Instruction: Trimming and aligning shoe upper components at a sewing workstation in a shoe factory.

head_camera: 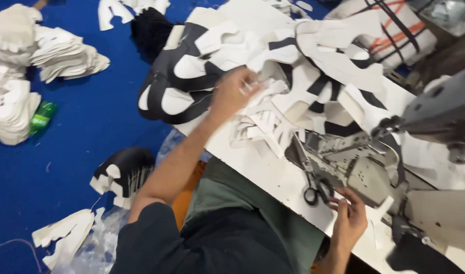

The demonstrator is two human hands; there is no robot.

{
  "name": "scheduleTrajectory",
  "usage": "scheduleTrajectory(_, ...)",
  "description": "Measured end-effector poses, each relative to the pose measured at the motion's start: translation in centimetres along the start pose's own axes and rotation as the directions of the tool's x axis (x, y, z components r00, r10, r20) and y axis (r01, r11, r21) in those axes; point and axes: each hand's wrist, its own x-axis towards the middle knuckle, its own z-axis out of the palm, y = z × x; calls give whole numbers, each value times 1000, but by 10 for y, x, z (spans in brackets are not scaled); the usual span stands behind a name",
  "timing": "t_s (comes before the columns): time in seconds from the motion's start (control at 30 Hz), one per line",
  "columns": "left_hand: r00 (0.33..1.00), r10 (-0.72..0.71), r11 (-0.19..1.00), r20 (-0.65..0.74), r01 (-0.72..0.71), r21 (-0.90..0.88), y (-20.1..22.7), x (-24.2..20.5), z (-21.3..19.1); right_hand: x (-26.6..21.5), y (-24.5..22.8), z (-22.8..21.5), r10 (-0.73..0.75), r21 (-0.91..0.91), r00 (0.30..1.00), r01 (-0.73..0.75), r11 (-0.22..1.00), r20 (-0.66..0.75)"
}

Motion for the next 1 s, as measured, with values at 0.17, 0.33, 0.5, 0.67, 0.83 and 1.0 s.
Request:
scheduleTrajectory(0.17,971,-125,727,-205,230,647,-136,49,-82,-19,4,-10,105,-82,990,-98,992,91)
scheduleTrajectory(0.33,952,-266,618,-152,289,731,-120,48,-94,-28,-7,-7,217,-143,972,-203,969,87)
scheduleTrajectory(0.5,950,90,983,-298,-132,-124,-18,13,-124,-30,-24,22,168,-36,954,-164,986,248)
scheduleTrajectory(0.67,989,-138,886,54,148,-439,58,-26,-123,-41,-24,63,96,200,905,-193,961,414)
scheduleTrajectory(0.83,767,-228,541,600,612,-576,23,-99,2,-49,65,24,369,735,924,-322,597,105)
scheduleTrajectory(1.0,510,-123,271,852,843,-465,17,-194,112,-39,27,-34,1,90,933,34,995,-360)
